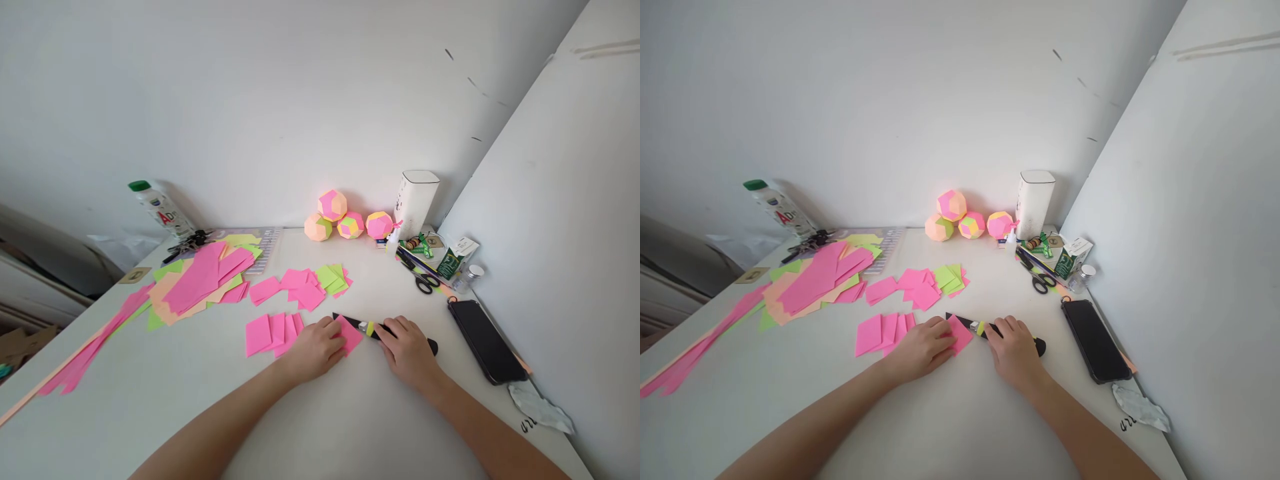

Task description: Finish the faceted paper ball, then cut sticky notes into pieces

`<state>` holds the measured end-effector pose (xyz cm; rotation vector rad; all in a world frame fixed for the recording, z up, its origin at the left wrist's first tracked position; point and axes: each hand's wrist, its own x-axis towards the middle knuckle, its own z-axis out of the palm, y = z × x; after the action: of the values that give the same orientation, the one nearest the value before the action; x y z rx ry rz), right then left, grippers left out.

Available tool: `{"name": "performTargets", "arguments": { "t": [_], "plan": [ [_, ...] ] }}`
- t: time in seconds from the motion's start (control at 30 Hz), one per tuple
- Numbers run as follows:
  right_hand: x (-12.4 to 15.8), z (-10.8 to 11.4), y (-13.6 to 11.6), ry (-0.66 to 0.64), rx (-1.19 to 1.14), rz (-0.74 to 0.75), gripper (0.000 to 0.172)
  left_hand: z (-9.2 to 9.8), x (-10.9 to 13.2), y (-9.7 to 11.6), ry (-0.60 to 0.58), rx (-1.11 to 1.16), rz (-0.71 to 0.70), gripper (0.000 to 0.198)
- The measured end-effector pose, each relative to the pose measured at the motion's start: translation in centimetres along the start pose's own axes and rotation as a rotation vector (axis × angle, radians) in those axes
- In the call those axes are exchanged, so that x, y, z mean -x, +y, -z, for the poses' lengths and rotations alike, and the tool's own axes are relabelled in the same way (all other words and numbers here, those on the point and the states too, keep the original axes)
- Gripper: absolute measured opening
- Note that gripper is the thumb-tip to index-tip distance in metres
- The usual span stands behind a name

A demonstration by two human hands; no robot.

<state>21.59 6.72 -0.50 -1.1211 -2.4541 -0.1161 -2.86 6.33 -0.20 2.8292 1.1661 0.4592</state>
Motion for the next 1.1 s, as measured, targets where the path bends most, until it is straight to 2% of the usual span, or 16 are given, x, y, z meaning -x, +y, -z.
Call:
{"name": "performTargets", "arguments": {
  "t": [0.83, 1.1],
  "plan": [
    [-0.1, -1.3, -0.1, 0.0, 0.058, 0.004, 0.034, -0.4, 0.0, -0.1, 0.024, 0.0, 0.016, 0.025],
    [0.7, -0.2, 1.1, -0.008, 0.039, 0.054, 0.038, -0.8, 0.3, -0.4, 0.095, 0.021, -0.012, 0.024]
  ]
}}
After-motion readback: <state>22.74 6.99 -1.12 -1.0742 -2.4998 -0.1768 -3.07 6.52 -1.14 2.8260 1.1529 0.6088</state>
